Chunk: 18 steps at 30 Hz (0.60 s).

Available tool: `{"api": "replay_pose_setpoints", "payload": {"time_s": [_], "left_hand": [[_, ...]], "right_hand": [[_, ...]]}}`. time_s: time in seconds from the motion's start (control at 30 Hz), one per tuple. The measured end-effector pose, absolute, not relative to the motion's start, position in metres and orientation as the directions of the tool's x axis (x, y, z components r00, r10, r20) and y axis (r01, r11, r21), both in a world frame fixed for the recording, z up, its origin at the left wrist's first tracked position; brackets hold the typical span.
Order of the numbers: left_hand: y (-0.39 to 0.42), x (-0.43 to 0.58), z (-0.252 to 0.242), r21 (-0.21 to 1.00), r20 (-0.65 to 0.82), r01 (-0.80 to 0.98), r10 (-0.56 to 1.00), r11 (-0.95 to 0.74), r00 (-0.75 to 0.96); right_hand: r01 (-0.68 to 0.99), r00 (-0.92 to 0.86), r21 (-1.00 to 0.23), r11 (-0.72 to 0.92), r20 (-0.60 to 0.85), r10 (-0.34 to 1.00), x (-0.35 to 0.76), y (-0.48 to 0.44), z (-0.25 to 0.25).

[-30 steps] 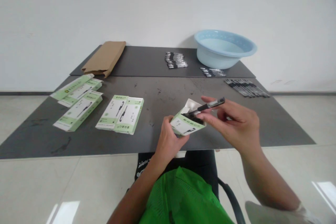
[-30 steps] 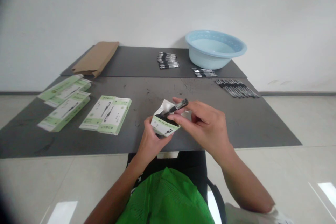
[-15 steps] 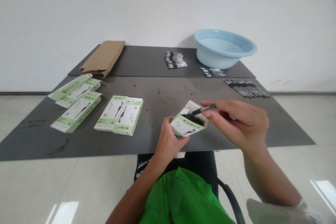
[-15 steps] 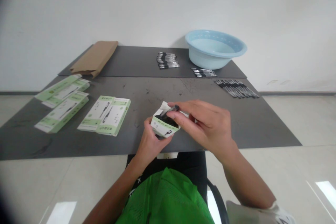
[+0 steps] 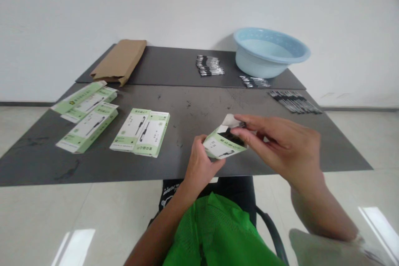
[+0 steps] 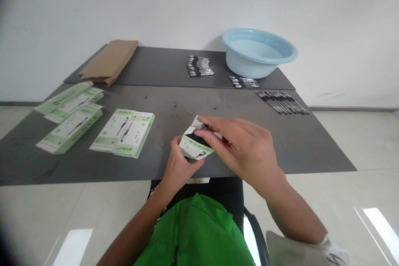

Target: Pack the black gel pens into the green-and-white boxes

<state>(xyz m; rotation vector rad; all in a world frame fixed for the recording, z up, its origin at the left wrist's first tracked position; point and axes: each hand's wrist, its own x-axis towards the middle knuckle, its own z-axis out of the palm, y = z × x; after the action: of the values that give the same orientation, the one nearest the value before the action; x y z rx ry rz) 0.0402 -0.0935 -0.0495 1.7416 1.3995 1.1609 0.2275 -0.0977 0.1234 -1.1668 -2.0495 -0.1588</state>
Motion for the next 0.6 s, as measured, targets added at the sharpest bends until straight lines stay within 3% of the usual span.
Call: {"api": "replay_pose_setpoints", "payload": {"time_s": [0.2, 0.3, 0.4, 0.6], "left_hand": [[-0.0939, 0.0407, -0.0492, 0.857, 0.293, 0.426, 0.954, -0.289, 0.059], [-0.0941, 0.0404, -0.0494, 0.855, 0.296, 0.428, 0.953, -0.292, 0.061], [-0.0944, 0.0397, -0.0500, 0.866, 0.280, 0.416, 0.958, -0.279, 0.061], [-0.0954, 0.0387, -0.0487, 0.882, 0.249, 0.397, 0.967, -0.252, 0.058]], "right_hand": [[0.700, -0.479, -0.215, 0.681, 0.567, 0.670, 0.2359, -0.0921, 0.1315], [0.694, -0.454, -0.303, 0.653, 0.520, 0.723, 0.2361, -0.0903, 0.1305], [0.701, -0.334, -0.367, 0.612, 0.589, 0.736, 0.2349, -0.0900, 0.1256], [0.671, -0.422, -0.332, 0.663, 0.564, 0.710, 0.2374, -0.0947, 0.1221]]}}
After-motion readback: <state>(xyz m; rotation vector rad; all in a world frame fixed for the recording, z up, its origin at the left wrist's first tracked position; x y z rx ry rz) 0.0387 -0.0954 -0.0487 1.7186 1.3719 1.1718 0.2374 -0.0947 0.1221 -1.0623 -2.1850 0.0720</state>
